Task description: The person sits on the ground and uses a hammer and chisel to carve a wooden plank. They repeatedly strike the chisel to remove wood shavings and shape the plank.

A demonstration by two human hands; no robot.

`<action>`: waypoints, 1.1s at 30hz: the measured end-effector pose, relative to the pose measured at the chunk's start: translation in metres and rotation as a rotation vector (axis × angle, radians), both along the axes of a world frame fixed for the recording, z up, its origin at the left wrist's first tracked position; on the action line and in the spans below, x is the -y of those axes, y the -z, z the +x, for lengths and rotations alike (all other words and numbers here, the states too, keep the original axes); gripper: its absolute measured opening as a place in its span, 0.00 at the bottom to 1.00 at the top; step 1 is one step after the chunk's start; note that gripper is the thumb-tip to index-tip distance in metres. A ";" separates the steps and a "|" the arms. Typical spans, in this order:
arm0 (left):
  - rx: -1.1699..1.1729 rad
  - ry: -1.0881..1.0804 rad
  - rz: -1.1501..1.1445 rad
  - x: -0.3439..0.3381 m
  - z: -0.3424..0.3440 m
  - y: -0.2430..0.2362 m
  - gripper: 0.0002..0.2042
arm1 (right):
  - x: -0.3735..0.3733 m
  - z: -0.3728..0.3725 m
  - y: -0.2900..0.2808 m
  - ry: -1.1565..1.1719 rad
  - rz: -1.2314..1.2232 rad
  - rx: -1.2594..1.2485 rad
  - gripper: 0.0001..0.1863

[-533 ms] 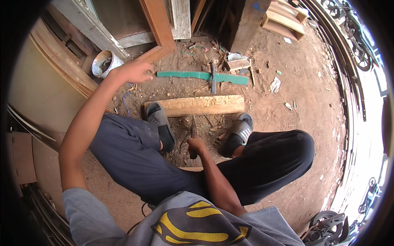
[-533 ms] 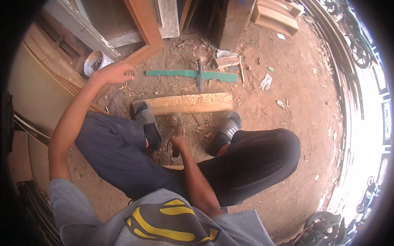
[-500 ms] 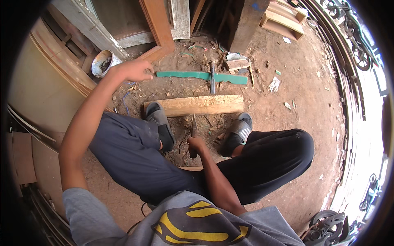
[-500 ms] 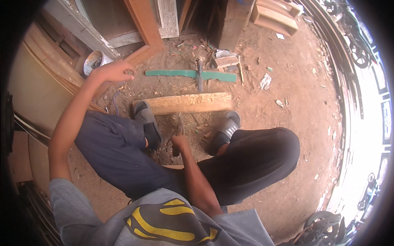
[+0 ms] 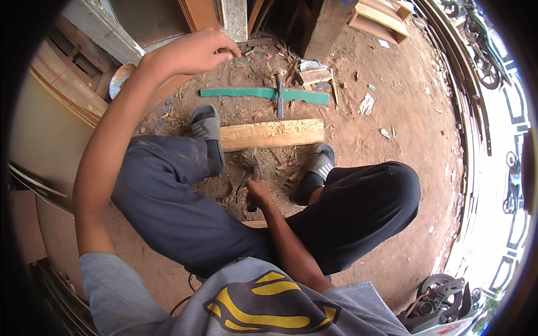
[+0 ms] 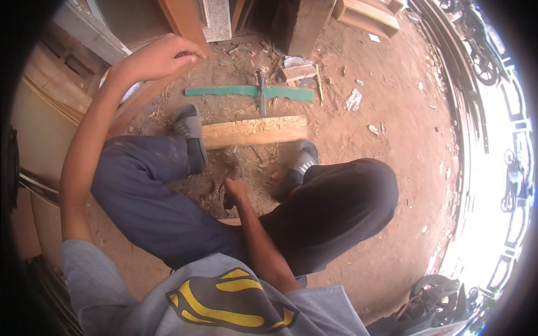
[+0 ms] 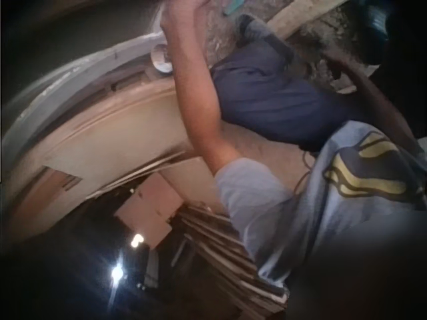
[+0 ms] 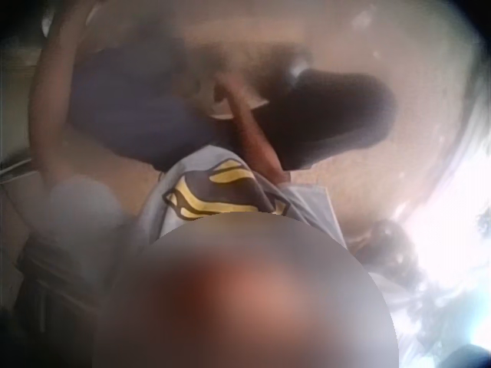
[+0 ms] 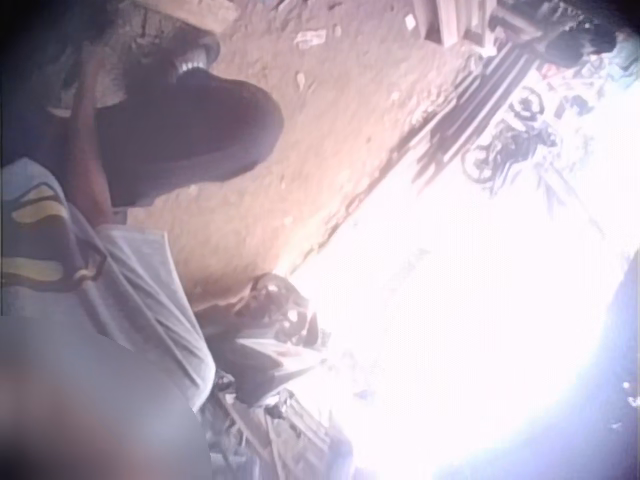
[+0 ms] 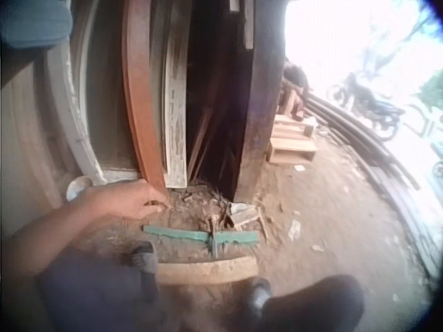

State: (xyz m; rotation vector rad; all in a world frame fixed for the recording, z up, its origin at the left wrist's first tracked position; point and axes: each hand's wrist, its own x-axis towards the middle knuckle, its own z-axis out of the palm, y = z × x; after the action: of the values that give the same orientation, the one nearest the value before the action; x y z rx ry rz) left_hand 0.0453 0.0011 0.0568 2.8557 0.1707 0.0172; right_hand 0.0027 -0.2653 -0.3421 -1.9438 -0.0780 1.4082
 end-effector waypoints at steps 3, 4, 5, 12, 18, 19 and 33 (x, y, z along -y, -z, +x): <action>-0.203 -0.104 -0.044 -0.002 0.003 -0.007 0.12 | -0.001 -0.002 -0.015 0.358 0.126 -0.525 0.10; -0.270 -0.093 -0.116 -0.003 0.001 -0.009 0.13 | -0.004 0.006 -0.019 0.514 0.216 -0.824 0.09; -0.394 -0.096 -0.057 0.000 -0.002 -0.008 0.14 | -0.006 0.010 -0.023 0.668 0.312 -1.127 0.07; -0.600 0.163 -0.310 0.065 -0.038 0.004 0.18 | -0.001 0.015 -0.024 1.106 0.620 -1.315 0.08; -0.659 0.180 -0.341 0.068 -0.032 0.008 0.23 | 0.006 0.025 -0.014 1.109 0.842 -1.620 0.10; -0.633 0.169 -0.340 0.059 -0.030 0.015 0.23 | 0.008 0.028 -0.010 1.057 0.884 -1.934 0.11; -0.607 -0.105 -0.214 -0.014 -0.051 0.038 0.28 | -0.042 0.096 -0.126 0.368 0.217 -0.110 0.07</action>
State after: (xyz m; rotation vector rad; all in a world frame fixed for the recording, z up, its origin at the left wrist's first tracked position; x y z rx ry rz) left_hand -0.0054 0.0148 0.0192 2.5476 0.4131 -0.7979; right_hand 0.0983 -0.2228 -0.2163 -1.6035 0.1650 1.2033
